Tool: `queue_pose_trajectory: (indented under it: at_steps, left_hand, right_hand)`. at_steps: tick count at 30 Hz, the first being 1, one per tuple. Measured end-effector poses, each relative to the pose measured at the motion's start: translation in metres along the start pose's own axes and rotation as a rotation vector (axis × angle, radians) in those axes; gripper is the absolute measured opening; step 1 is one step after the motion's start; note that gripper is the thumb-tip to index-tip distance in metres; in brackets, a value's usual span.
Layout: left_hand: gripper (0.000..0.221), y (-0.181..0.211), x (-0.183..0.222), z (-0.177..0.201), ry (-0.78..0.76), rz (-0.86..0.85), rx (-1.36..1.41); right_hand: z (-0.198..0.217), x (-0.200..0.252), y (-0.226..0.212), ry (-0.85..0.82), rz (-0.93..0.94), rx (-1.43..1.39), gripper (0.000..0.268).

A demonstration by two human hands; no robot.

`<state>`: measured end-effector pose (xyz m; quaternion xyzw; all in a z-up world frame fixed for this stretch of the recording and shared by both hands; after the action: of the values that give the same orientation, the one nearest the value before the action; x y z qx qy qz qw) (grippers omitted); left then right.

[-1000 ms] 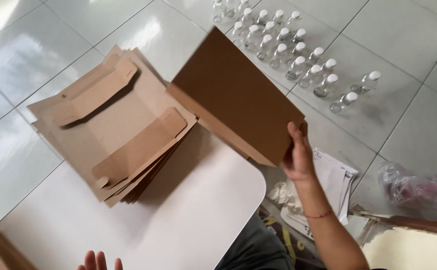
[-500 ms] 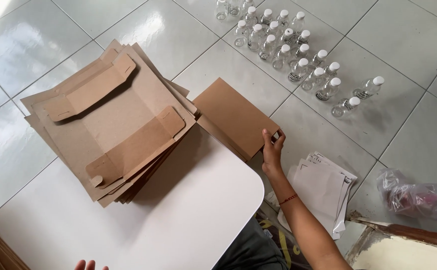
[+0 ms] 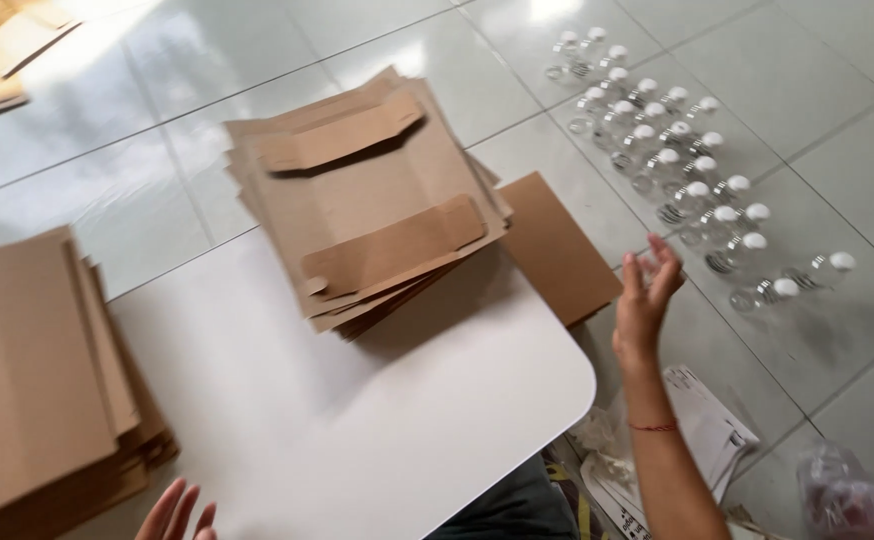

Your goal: Assembling cardboard boxes by folding flat templates and tucking in tabs at a work table.

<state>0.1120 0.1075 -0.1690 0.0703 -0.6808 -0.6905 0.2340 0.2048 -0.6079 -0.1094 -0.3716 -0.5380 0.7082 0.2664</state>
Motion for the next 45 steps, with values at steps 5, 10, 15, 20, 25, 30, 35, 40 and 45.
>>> queue_pose_trajectory:
  at_steps: [5,10,15,20,25,30,35,40,45]
  left_hand:
    - [0.054,-0.021,0.012,-0.005,0.018,-0.064,0.116]
    - [0.041,0.050,0.057,-0.036,0.015,-0.232,0.101]
    - [0.038,0.055,0.068,-0.010,0.013,-0.222,0.101]
    - [0.038,0.060,0.087,-0.003,0.000,-0.225,0.141]
    - [0.058,0.084,0.109,-0.067,-0.433,-0.187,0.181]
    - [0.071,0.109,0.108,-0.078,-0.373,-0.145,0.093]
    - [0.054,0.140,0.110,-0.074,-0.301,-0.324,-0.166]
    - [0.047,0.143,0.123,-0.104,-0.419,-0.353,-0.337]
    - [0.061,0.124,0.122,-0.136,-0.376,-0.451,-0.506]
  right_hand:
    - [-0.100,0.061,-0.200,-0.579,0.393,0.060,0.024]
    - [-0.234,0.148,-0.185,-1.082,0.871,0.457,0.074]
    - [-0.268,0.168,-0.147,-1.008,1.036,0.743,0.098]
    - [-0.223,0.221,-0.180,-1.170,0.824,0.868,0.116]
    - [-0.173,0.313,-0.199,-1.146,0.936,1.013,0.113]
    - [-0.162,0.399,-0.208,-1.644,0.762,0.542,0.101]
    - [-0.155,0.393,-0.230,-1.749,0.850,0.270,0.069]
    - [-0.155,0.301,-0.148,-1.404,0.599,0.906,0.062]
    - [-0.157,0.363,-0.167,-1.432,0.926,0.610,0.060]
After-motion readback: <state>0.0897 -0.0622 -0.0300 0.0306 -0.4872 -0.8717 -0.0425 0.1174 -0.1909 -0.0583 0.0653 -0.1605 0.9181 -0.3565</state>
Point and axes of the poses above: each hand's wrist, its own x-axis away from the middle knuckle, its own z-axis out of the back of the hand, y = z × x, the point moved 10 cm from there along -x, towards the middle knuckle, and after that the axes turned 2 degrees about -x, right-handed, at the moved point
